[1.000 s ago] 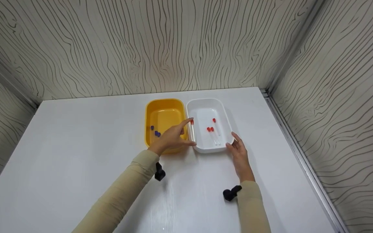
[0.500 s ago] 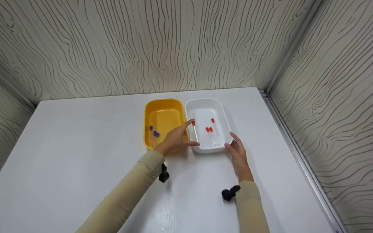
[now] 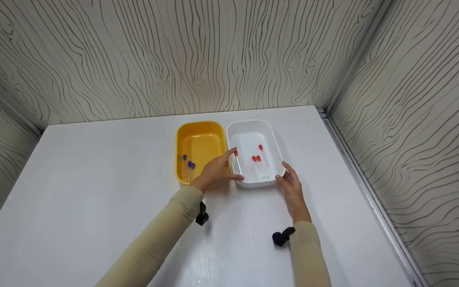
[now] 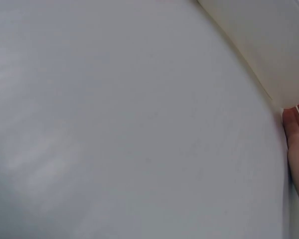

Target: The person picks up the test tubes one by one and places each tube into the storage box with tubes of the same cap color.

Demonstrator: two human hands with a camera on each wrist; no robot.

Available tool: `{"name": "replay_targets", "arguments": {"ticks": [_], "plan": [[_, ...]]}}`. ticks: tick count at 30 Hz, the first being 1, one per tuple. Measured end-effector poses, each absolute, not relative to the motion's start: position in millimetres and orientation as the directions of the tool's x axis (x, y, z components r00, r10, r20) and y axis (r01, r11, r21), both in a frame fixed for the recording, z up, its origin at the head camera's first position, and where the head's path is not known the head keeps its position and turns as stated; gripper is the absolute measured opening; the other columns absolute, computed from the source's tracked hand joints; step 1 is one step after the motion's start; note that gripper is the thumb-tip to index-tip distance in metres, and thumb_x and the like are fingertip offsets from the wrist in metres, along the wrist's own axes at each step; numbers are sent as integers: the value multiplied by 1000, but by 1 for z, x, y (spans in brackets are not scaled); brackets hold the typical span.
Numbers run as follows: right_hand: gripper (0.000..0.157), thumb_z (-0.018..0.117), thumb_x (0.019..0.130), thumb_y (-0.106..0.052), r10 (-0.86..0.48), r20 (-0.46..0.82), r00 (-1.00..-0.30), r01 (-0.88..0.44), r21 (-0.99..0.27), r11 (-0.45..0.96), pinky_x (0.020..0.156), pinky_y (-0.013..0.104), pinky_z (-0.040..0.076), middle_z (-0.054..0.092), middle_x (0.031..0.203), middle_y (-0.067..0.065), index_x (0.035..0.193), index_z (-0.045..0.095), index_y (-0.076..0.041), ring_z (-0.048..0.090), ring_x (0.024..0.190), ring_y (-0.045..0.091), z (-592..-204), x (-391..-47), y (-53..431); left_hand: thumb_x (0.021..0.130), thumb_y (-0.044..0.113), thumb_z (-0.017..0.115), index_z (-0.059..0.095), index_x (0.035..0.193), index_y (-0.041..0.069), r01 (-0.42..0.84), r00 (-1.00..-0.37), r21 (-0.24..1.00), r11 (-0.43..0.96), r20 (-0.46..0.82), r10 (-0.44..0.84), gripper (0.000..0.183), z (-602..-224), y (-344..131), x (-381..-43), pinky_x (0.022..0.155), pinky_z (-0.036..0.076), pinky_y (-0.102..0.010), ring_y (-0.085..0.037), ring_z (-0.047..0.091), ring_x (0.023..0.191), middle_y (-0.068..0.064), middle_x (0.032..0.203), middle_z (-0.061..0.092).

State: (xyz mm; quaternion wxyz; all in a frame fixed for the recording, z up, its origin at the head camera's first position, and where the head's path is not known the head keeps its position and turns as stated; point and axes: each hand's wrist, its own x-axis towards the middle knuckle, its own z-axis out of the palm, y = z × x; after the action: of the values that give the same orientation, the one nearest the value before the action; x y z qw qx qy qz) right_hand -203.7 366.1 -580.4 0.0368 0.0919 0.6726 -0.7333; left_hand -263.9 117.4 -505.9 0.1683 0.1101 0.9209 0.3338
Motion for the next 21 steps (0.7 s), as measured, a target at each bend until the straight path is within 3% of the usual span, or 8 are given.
{"name": "replay_targets", "arguments": {"ticks": [3,8,14,21], "plan": [[64,48,100,-12,67,-183,-981,176,-980,-92,111,13,34,10,164,9,154,18,-28,18,150,22,-581,-204,366,71,46,82,30,150,36,71,-916,662,746,-254,312,95,-507,118,-265,110,42,-36,-17,54,114,3,143,53],[63,49,101,-15,63,-193,-979,187,-979,-85,115,18,31,6,165,8,154,18,-31,16,152,23,-582,-204,366,70,44,83,28,150,37,47,-915,678,734,-265,304,97,-507,116,-263,113,40,-38,-17,53,119,3,144,52],[62,48,101,-16,57,-193,-980,187,-978,-92,105,8,37,9,164,9,153,19,-31,21,149,20,-582,-206,364,72,44,81,27,150,38,39,-913,694,719,-268,308,95,-509,112,-261,115,37,-40,-18,51,126,3,147,49],[63,50,101,-21,29,-184,-982,182,-980,-77,110,13,35,7,165,8,154,18,-33,17,151,23,-583,-209,364,73,45,80,27,150,37,80,-917,705,704,-225,330,94,-510,106,-258,114,38,-38,-17,52,127,4,149,48]]}}
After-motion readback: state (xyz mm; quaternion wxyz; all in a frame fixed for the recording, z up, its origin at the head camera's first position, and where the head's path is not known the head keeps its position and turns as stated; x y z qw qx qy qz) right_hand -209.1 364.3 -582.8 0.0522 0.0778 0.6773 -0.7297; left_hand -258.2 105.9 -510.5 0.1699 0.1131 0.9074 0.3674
